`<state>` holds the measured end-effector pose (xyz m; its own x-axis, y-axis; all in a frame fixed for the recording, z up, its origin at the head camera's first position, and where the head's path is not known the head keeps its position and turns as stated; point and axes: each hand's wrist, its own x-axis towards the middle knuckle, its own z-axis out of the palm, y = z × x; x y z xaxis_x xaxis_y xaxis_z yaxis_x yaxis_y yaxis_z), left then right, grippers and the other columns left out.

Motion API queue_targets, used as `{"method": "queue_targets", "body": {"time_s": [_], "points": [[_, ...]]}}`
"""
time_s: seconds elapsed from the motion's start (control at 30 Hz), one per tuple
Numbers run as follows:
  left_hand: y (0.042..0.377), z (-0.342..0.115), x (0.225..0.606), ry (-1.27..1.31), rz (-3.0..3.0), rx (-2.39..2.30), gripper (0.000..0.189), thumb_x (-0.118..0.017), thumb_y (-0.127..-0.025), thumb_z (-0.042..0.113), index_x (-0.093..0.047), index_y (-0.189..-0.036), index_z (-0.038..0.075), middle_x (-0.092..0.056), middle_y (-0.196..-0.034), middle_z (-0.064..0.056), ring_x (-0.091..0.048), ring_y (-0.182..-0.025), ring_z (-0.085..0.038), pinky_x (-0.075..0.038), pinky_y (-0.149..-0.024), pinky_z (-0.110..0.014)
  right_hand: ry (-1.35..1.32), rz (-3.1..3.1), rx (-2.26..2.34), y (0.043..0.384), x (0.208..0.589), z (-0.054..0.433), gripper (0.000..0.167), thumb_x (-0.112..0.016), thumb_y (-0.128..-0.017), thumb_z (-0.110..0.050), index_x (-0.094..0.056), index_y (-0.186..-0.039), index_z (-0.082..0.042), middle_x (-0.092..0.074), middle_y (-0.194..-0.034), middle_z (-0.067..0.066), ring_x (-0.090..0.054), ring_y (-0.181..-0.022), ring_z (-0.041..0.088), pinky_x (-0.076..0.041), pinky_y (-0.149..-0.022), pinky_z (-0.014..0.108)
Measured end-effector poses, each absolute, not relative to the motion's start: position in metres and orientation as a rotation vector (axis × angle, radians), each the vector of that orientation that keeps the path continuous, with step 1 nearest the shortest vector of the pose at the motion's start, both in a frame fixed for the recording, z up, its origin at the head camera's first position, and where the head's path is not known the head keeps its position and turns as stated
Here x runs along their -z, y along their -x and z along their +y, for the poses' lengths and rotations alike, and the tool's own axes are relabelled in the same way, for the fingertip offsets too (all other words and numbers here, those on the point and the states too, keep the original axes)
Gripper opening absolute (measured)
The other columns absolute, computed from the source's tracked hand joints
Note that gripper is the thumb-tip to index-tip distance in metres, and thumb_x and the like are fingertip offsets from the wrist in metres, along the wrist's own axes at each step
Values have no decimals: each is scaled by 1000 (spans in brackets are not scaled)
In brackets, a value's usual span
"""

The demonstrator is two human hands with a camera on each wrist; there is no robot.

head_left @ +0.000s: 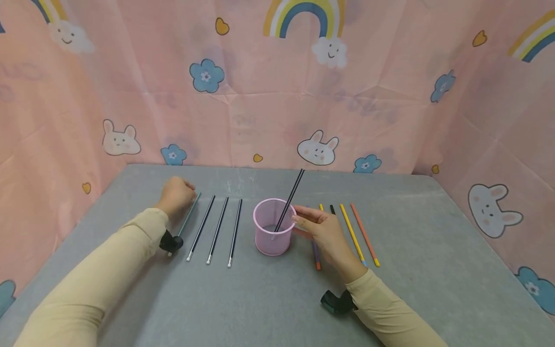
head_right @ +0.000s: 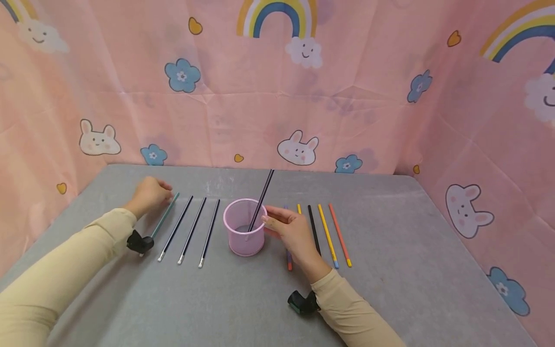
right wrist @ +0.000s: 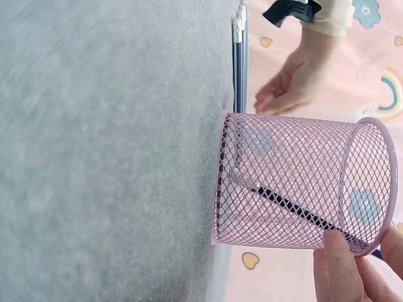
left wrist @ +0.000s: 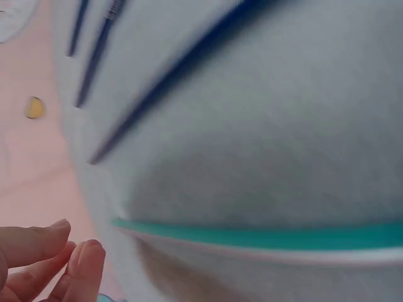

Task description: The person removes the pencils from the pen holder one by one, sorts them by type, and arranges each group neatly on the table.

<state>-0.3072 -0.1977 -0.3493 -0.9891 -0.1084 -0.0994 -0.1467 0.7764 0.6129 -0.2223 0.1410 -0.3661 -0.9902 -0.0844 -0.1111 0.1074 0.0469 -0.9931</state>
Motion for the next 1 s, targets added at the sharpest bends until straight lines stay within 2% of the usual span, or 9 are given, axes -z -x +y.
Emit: {"method": "queue_targets", "body": {"time_s": [0.07, 0.23, 0.43, 0.53, 0.73, 1.0], "points": [[306, -193, 343, 199, 2904, -1022, 28, -56, -97, 8, -67, -117, -7, -65, -123, -27, -63, -101, -32, -57, -82, -38, -23, 2166, 2077, 222, 366, 140, 39, -67, -94, -9, -62, -131, 2, -63, -135, 19, -68, -112, 15, -58, -91, 34], [302, -168, 333, 78, 2916, -1112, 26, -59, -99, 16, -70, -116, 0, -70, -117, -22, -66, -103, -32, -56, -78, -35, -5, 2168, 2082, 222, 365, 140, 40, -68, -94, -9, -62, -131, 3, -63, -135, 20, -67, -115, 20, -58, -91, 35], [294, -131, 322, -16, 2795, -1362, 25, -63, -97, 18, -71, -114, 2, -72, -114, -19, -70, -105, -33, -59, -90, -43, -1, 2166, 2087, 222, 365, 141, 40, -68, -94, -8, -61, -131, 3, -61, -136, 22, -67, -113, 19, -58, -91, 34], [290, -114, 316, -67, 2738, -1474, 24, -66, -95, 18, -72, -112, 1, -74, -111, -18, -73, -102, -32, -59, -92, -42, -12, 2159, 2085, 221, 365, 141, 40, -67, -94, -7, -61, -132, 3, -61, -136, 22, -67, -115, 20, -58, -91, 33], [284, -83, 309, -188, 2698, -1600, 22, -72, -91, 16, -73, -109, 3, -76, -105, -15, -75, -91, -26, -61, -86, -35, -13, 2160, 2087, 221, 365, 142, 40, -67, -94, -8, -61, -131, 4, -60, -137, 22, -65, -118, 24, -58, -92, 36], [275, -60, 309, -276, 2698, -1601, 23, -74, -90, 21, -74, -108, 7, -76, -107, -10, -73, -95, -24, -60, -84, -35, 20, 2170, 2078, 223, 366, 142, 40, -67, -94, -8, -60, -131, 5, -61, -135, 23, -67, -116, 24, -58, -92, 37]]}}
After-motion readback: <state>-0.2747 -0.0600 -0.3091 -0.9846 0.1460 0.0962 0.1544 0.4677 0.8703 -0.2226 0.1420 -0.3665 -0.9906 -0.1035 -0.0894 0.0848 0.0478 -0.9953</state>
